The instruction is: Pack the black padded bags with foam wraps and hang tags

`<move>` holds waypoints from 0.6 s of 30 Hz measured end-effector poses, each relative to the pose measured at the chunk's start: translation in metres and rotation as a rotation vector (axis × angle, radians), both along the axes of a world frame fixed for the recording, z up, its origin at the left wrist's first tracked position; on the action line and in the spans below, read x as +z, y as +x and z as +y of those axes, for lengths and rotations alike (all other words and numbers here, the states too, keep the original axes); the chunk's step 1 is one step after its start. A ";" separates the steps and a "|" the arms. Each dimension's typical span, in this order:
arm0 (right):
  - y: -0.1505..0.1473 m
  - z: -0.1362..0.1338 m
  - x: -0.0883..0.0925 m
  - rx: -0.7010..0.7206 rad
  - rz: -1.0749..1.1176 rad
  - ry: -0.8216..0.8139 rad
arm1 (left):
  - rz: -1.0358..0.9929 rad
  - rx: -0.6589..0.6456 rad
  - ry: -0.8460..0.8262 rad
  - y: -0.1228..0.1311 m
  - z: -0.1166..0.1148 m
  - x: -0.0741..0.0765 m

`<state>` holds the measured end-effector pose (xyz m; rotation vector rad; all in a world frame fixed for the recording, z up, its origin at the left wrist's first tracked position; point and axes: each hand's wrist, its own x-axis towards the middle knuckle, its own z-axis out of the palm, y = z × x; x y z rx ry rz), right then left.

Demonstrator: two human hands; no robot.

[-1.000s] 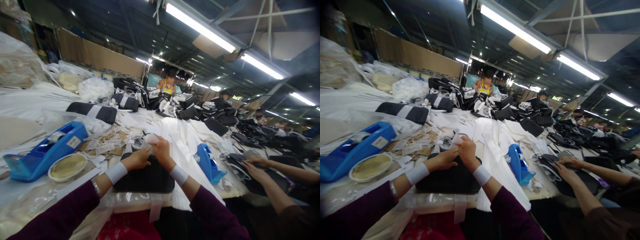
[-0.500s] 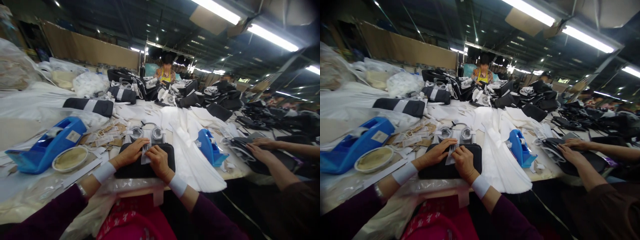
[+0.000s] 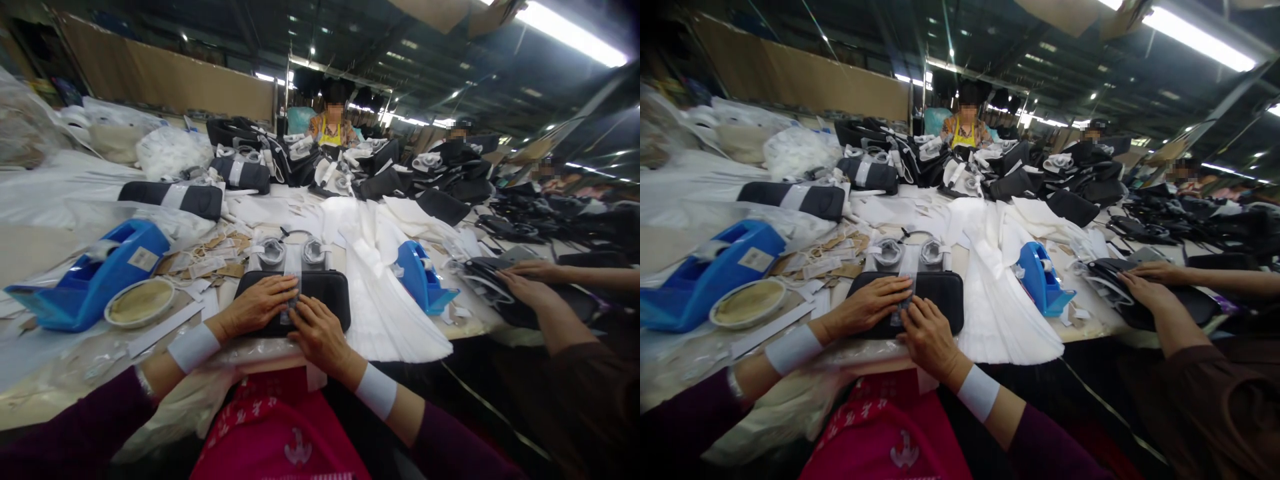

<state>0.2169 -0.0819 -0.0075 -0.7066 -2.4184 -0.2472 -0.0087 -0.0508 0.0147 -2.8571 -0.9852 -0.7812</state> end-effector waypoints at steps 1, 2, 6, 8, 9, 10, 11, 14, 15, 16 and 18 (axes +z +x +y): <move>0.008 -0.005 0.000 0.019 -0.006 -0.021 | 0.042 0.007 0.027 -0.001 -0.002 0.000; 0.016 -0.011 -0.001 0.039 -0.007 -0.036 | 0.074 0.014 0.049 -0.002 -0.004 0.000; 0.048 -0.038 -0.015 0.024 -0.034 -0.073 | 0.133 0.032 0.067 -0.004 -0.004 0.000; 0.057 -0.049 -0.030 -0.055 -0.083 -0.038 | 0.137 0.032 0.064 -0.004 -0.003 0.001; 0.059 -0.052 -0.039 -0.100 -0.099 0.002 | 0.135 0.031 0.064 -0.004 -0.003 0.001; 0.059 -0.054 -0.048 -0.140 -0.106 0.053 | 0.132 0.029 0.065 -0.004 -0.003 0.001; 0.057 -0.055 -0.056 -0.169 -0.102 0.107 | 0.131 0.029 0.068 -0.004 -0.003 0.001; 0.049 -0.051 -0.071 -0.223 -0.024 0.201 | 0.142 0.026 0.080 -0.003 -0.002 0.000; 0.046 -0.049 -0.071 -0.229 0.012 0.199 | 0.148 0.024 0.084 -0.003 -0.002 0.000; 0.044 -0.049 -0.069 -0.225 0.051 0.185 | 0.154 0.023 0.086 -0.003 -0.001 0.000; 0.042 -0.050 -0.061 -0.169 0.127 0.126 | 0.166 0.026 0.082 -0.003 -0.001 0.000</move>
